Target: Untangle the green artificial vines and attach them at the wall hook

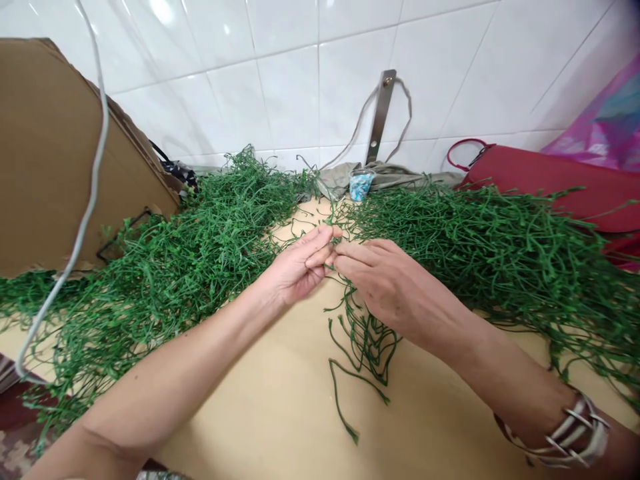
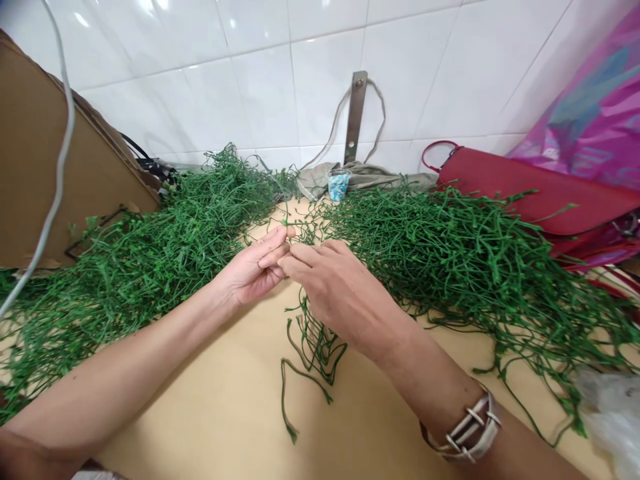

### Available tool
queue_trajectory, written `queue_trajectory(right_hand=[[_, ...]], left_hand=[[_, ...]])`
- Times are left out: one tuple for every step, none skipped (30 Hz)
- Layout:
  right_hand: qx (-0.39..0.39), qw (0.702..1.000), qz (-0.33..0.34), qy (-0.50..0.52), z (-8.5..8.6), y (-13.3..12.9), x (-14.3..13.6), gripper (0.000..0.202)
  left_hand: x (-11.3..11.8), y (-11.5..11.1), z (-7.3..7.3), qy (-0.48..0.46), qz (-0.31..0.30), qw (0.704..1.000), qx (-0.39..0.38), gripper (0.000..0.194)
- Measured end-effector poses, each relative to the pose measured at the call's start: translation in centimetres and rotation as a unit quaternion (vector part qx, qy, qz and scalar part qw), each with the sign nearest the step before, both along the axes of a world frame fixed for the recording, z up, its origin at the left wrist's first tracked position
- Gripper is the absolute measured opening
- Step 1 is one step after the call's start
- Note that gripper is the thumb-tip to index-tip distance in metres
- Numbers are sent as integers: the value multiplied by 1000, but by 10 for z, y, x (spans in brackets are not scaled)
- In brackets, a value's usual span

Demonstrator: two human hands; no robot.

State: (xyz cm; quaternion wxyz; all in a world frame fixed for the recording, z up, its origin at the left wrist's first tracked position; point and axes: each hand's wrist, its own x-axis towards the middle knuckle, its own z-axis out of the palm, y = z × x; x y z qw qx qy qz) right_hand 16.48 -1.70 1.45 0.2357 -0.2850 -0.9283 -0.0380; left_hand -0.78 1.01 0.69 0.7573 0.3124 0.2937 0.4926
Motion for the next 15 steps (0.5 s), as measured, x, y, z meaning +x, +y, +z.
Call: queue_trajectory(right_hand=[[-16, 999, 14, 27, -2, 2, 1, 27], [-35, 998, 29, 51, -3, 4, 3, 26], [-56, 995, 41, 70, -5, 6, 5, 26], [-78, 992, 51, 87, -6, 8, 7, 26], [-99, 988, 59, 101, -7, 10, 9, 26], [-120, 984, 63, 114, -8, 12, 12, 27], [-141, 980, 66, 126, -8, 13, 14, 27], [-162, 974, 67, 141, -7, 14, 16, 27], [-187, 967, 67, 158, -6, 15, 18, 26], [-213, 959, 67, 177, -5, 15, 20, 26], [-241, 949, 62, 195, -3, 15, 22, 26], [-267, 939, 48, 213, -1, 15, 23, 26], [-288, 929, 25, 231, 2, 16, 25, 27], [-300, 920, -6, 253, 5, 16, 27, 28], [-297, 911, -43, 281, 9, 16, 29, 28]], left_hand=[[0, 0, 0, -8, -5, 1000, -6, 25], [1, 0, -1, -16, -14, 1000, -9, 25], [1, 0, -3, -24, -23, 999, -10, 26], [2, 0, -4, -32, -32, 999, -11, 26], [3, 0, -6, -40, -38, 998, -13, 26], [4, 0, -7, -45, -43, 998, -16, 27], [3, 0, -8, -48, -47, 998, -21, 27], [2, 1, -8, -50, -50, 997, -25, 27], [0, 2, -7, -50, -51, 997, -31, 27], [-3, 4, -5, -50, -50, 997, -38, 26], [-7, 7, -4, -49, -42, 997, -43, 26], [-12, 10, -1, -52, -27, 997, -47, 26], [-16, 13, 1, -57, -4, 997, -47, 27], [-20, 16, 3, -69, 24, 996, -43, 28], [-22, 18, 5, -80, 50, 995, -42, 29]])
